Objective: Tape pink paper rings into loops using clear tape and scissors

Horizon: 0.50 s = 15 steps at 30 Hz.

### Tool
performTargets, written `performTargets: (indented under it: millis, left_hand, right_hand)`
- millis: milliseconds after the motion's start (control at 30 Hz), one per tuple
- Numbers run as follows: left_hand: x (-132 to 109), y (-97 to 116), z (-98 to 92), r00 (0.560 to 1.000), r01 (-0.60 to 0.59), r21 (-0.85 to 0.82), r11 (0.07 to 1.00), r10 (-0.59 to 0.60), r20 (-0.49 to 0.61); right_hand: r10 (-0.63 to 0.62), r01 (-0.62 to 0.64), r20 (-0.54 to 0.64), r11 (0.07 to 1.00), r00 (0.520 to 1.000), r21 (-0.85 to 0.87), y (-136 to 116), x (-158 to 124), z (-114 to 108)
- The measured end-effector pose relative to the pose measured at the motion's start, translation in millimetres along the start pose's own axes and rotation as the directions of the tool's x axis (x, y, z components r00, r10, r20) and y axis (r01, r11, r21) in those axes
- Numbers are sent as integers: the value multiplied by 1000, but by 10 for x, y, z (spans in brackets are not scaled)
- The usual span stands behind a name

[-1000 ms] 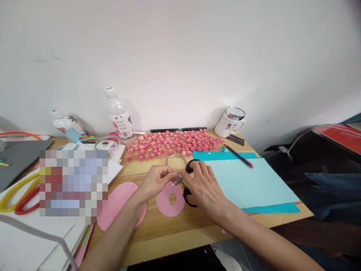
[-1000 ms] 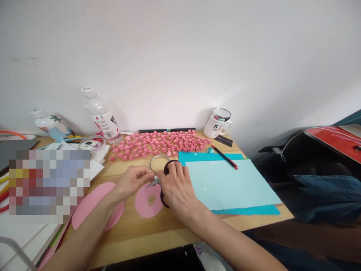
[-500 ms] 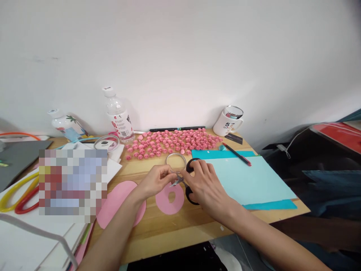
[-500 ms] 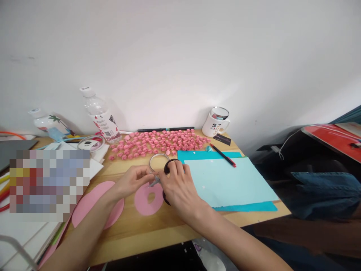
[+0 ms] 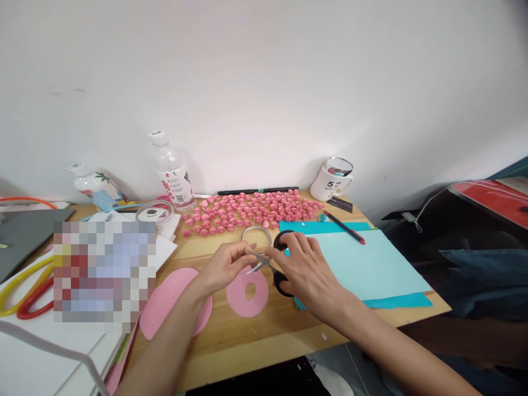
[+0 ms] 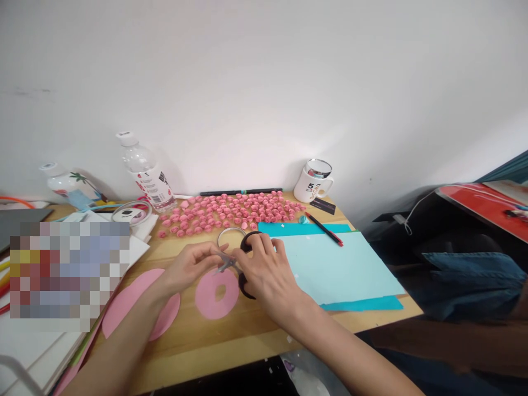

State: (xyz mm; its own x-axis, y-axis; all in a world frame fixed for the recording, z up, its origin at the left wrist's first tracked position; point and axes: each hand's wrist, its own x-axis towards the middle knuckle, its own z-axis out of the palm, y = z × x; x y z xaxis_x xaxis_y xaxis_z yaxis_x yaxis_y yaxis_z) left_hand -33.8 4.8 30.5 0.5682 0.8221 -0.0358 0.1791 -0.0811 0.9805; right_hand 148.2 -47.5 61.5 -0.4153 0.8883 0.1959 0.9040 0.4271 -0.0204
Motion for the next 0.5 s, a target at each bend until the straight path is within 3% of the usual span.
performTargets:
  millis: [133,200,233,300,367,433,500]
  left_hand:
    - [11,-5,-38,994,-87,-56,995,83,-71]
    - [20,-9,-61,986,-141,-98,985,130,-107]
    - [24,-12,-66,982,-152,-107,983,138,-132]
    - [32,-20,-62,979,-132,-109,985,112,-172]
    - [38,-32,-44,981,-94,-107,990,74,-180]
    - [42,-46,-26,984,-72,-107,992,53,-170]
    - [44,-62,-18,984,-70,-111,991,51,-169]
  right_hand:
    - [85,-76,-26,966,996,248,150,-23,-42]
    - [94,-93,27,821,995,563,229,-47,-67]
    - [37,-81,76,661,996,746,253,-62,-72]
    - [-150,-86,117,197,982,977,259,-91,-59]
    - [-224,-113,63,-215,972,970,214,-113,-16]
    - [-268,-155,35,-440,963,884,152,-127,30]
    - [-306,-211,43,-541,951,814,111,-134,55]
